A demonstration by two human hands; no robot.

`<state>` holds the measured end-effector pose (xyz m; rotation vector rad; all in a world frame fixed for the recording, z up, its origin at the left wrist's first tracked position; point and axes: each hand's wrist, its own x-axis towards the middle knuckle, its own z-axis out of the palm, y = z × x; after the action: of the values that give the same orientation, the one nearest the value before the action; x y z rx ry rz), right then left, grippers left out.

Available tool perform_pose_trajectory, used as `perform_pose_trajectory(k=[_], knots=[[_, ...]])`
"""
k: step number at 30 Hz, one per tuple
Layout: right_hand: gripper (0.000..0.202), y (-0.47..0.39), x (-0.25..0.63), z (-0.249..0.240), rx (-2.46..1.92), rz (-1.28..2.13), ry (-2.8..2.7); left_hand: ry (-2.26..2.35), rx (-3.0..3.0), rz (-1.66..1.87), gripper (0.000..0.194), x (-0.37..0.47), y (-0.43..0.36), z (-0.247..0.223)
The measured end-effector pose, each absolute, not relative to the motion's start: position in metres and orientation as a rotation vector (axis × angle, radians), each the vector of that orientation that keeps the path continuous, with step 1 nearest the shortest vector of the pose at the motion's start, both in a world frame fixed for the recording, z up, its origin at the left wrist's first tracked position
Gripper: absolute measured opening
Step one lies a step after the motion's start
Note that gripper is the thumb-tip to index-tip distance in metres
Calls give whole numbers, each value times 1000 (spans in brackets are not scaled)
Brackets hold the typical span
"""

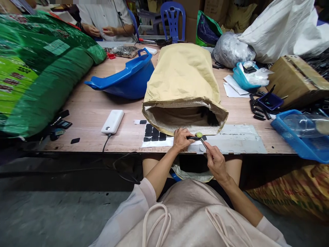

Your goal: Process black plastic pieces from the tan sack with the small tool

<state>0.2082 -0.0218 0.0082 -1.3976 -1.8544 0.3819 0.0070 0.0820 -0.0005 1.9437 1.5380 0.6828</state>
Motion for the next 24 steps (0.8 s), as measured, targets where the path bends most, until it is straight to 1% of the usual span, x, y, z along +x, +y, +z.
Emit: perform_pose_trajectory(k=[7,9,12,14,17,24], knots=[[43,-12,216,10,-1404,384,-1853,1553,1929,695,20,9,82,-3],[44,2,224,15,-1430,327,-1864,1542,1939,688,20,8,82,-4],[42,35,243,18,-1566,146,-1914,1533,1952,678,20,6,82,-5],[42,58,257,15,-1638,25,-2004,1522,1959,674,20,5,82,-6],[40,82,272,5,-1633,-93,-2160,1505,1973,666,20,4,82,-6],[40,87,271,-10,-1594,-193,-2176,1496,1990,645,19,2,81,-2]])
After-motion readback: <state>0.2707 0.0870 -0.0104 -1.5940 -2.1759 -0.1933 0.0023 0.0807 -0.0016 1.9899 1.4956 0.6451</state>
